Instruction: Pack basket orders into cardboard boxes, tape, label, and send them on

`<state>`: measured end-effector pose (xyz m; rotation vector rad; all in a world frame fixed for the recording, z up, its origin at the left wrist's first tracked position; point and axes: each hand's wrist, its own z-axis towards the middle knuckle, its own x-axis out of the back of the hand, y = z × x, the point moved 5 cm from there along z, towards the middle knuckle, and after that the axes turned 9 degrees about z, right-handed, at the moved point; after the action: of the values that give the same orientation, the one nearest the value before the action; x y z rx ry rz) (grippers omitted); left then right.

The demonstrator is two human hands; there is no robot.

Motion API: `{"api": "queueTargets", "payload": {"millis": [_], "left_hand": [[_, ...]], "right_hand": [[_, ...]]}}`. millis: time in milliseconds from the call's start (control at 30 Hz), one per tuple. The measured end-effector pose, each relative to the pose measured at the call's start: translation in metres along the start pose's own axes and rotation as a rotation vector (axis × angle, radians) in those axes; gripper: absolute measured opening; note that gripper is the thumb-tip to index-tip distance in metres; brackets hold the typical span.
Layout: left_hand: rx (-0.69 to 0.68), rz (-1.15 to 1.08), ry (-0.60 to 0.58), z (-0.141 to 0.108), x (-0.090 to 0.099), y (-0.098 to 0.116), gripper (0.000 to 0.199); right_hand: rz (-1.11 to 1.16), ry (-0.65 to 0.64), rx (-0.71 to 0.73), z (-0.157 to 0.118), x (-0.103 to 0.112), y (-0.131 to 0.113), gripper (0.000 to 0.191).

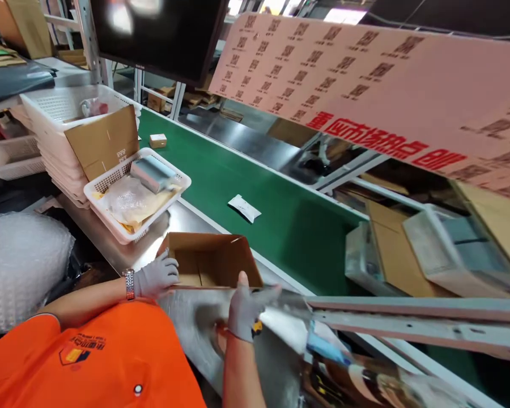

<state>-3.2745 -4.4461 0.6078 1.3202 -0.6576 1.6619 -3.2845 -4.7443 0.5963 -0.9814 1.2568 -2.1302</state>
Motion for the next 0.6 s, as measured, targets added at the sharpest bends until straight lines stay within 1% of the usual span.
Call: {"api": "queueTargets", "payload": {"millis": [33, 67, 100, 133, 167, 200, 233, 300, 333, 400, 467, 533, 600], "left_hand": [[0.009, -0.018, 0.018, -0.002, 0.000, -0.001, 0.027], [0.029, -0.034, 0.042, -0.006, 0.001, -0.003, 0.035], [0.052, -0.046, 0.068, -0.010, 0.002, -0.005, 0.041], [0.071, -0.052, 0.090, -0.014, 0.003, -0.009, 0.045], [0.081, -0.054, 0.102, -0.017, 0.004, -0.012, 0.046], [0.086, -0.051, 0.106, -0.019, 0.004, -0.014, 0.042], [0.084, -0.045, 0.102, -0.020, 0.005, -0.016, 0.036], [0.076, -0.029, 0.086, -0.020, 0.006, -0.020, 0.024], [0.067, -0.023, 0.078, -0.019, 0.008, -0.021, 0.020], [0.038, -0.020, 0.063, -0.020, 0.013, -0.022, 0.018], [0.034, -0.022, 0.045, -0.025, 0.021, -0.024, 0.019], [0.067, -0.029, 0.024, -0.032, 0.029, -0.029, 0.025], [0.088, -0.040, 0.003, -0.038, 0.035, -0.034, 0.034]], "right_hand": [[-0.026, 0.079, 0.014, 0.012, 0.000, -0.016, 0.100], [-0.035, 0.111, 0.058, 0.025, -0.007, -0.035, 0.102], [-0.031, 0.084, 0.136, 0.038, -0.020, -0.056, 0.099], [-0.021, -0.005, 0.238, 0.051, -0.040, -0.079, 0.093], [-0.012, -0.103, 0.339, 0.061, -0.065, -0.101, 0.087], [-0.010, -0.206, 0.427, 0.070, -0.094, -0.122, 0.082], [-0.014, -0.314, 0.498, 0.078, -0.126, -0.141, 0.077], [-0.062, -0.513, 0.595, 0.087, -0.196, -0.172, 0.070], [-0.116, -0.589, 0.621, 0.089, -0.231, -0.184, 0.070], [-0.285, -0.692, 0.649, 0.092, -0.293, -0.204, 0.072], [-0.508, -0.759, 0.679, 0.090, -0.341, -0.218, 0.077], [-0.722, -0.807, 0.744, 0.084, -0.372, -0.227, 0.083], [-0.870, -0.827, 0.815, 0.076, -0.388, -0.234, 0.086]]}}
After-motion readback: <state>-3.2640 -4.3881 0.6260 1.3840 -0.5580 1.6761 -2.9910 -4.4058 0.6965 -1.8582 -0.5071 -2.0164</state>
